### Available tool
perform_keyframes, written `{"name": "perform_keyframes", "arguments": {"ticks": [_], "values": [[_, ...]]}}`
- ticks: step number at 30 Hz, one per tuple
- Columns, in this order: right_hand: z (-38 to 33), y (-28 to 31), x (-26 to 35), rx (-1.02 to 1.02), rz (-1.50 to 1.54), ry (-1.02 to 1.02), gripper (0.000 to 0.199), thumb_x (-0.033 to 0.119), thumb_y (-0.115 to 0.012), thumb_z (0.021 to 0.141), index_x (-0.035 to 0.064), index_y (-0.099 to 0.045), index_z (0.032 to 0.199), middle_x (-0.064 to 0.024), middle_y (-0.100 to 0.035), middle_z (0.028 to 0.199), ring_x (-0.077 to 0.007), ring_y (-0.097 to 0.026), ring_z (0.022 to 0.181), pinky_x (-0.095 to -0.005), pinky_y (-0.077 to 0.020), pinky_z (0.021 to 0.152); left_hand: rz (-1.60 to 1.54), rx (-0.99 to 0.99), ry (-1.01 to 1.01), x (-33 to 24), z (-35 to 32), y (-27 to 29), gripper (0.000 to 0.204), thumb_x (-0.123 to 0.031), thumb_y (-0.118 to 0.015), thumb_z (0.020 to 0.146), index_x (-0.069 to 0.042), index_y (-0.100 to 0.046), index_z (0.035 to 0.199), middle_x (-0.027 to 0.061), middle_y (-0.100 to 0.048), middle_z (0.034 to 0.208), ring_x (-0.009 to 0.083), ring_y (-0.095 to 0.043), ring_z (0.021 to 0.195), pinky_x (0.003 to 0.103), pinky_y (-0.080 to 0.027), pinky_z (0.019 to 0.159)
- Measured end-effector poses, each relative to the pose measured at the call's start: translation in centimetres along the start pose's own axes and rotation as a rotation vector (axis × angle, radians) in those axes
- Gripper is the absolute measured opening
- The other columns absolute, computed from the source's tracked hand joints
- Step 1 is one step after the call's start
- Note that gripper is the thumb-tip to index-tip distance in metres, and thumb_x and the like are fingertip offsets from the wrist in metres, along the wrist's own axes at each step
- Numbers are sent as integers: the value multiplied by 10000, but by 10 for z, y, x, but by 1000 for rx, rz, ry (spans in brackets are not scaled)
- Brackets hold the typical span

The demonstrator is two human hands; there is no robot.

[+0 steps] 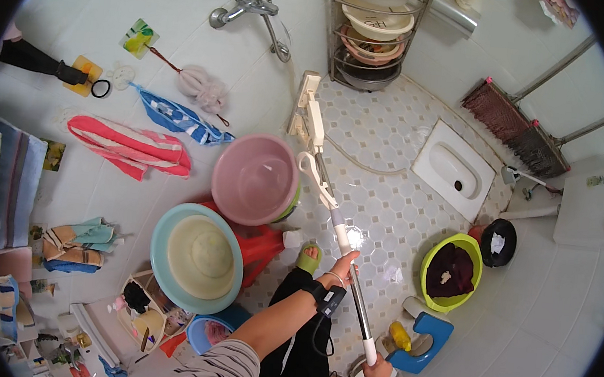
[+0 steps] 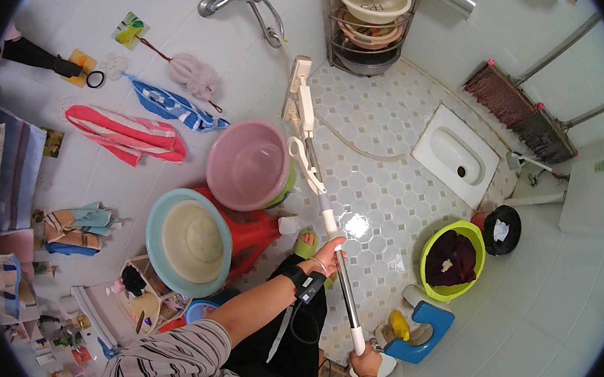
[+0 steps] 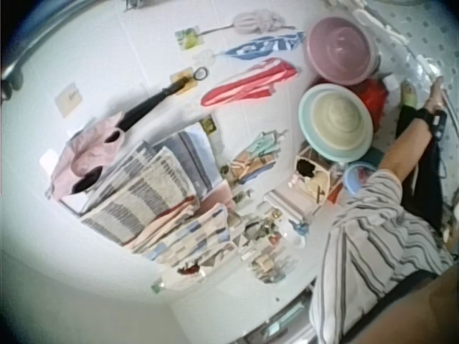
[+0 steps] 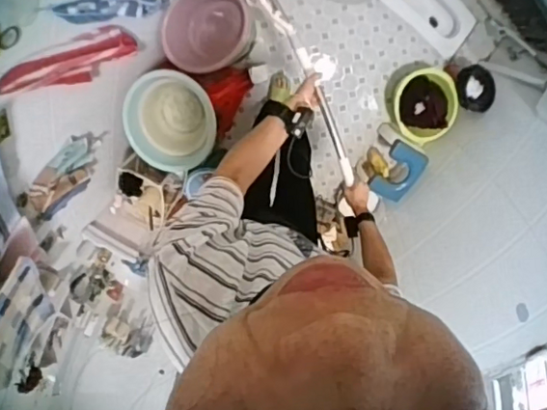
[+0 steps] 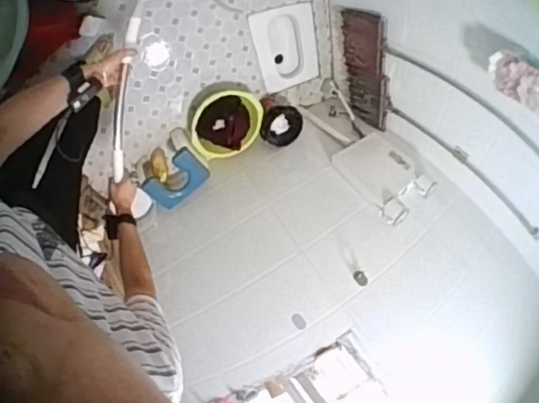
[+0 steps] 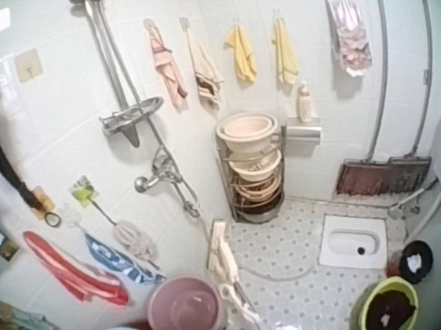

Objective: The person mops the floor of a large room by hand, moving the mop back and forth across the tiled surface, then enters a bathroom to rinse the mop head under a faucet before continuing to mop near the entrance.

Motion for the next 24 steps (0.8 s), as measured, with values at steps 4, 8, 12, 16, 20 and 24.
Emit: {"name": "perform_keyframes", "arguments": {"ticks": [4, 8, 12, 16, 20, 24], "values": [[-2, 3, 0, -7, -23, 3, 300, 255, -632, 626, 56, -548, 834, -187, -609, 730, -358, -586, 688, -435, -471, 645, -49, -12, 65, 4, 3, 0, 363, -429, -587, 746, -138, -473, 930, -4, -447, 668, 110, -469, 552, 256, -347, 451], [0, 1, 10, 27, -17, 34, 305, 242, -624, 632, 49, -546, 854, -190, -607, 728, -363, -586, 695, -438, -469, 653, -14, -30, 109, 2, 15, 13, 399, -465, -586, 736, -132, -475, 925, 1, -442, 687, 121, -466, 556, 265, -349, 458], [3, 9, 31, 70, 44, -16, 304, 229, -616, 632, 36, -543, 855, -197, -605, 726, -369, -583, 696, -443, -466, 666, -10, -53, 140, -8, 22, 16, 400, -472, -583, 732, -134, -476, 918, 4, -437, 686, 133, -460, 551, 284, -354, 456], [11, 10, 42, 105, 85, -46, 310, 225, -616, 623, 18, -549, 844, -210, -602, 727, -377, -581, 705, -440, -470, 659, -35, -71, 152, -22, 34, 19, 378, -470, -587, 722, -137, -471, 858, 10, -435, 630, 160, -467, 512, 326, -380, 436], [25, 14, 60, 113, 144, -102, 311, 235, -623, 619, 3, -562, 817, -214, -599, 720, -380, -579, 699, -436, -473, 653, 7, -5, 209, -31, 60, 23, 370, -431, -590, 747, -85, -482, 819, 31, -497, 658, 186, -494, 585, 359, -437, 553], [50, 23, 99, 119, 147, -99, 313, 235, -613, 626, -6, -563, 819, -222, -594, 720, -382, -578, 703, -437, -471, 652, -32, -6, 249, -53, 95, 41, 365, -429, -586, 747, -80, -484, 776, 44, -495, 651, 195, -500, 574, 360, -430, 530]]}}
Point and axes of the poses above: each hand's wrist, its own z-axis towards the middle knuckle, its own y-axis out of the back of the hand, x = y × z, the point moved 7 cm from there along z, towards the middle knuckle
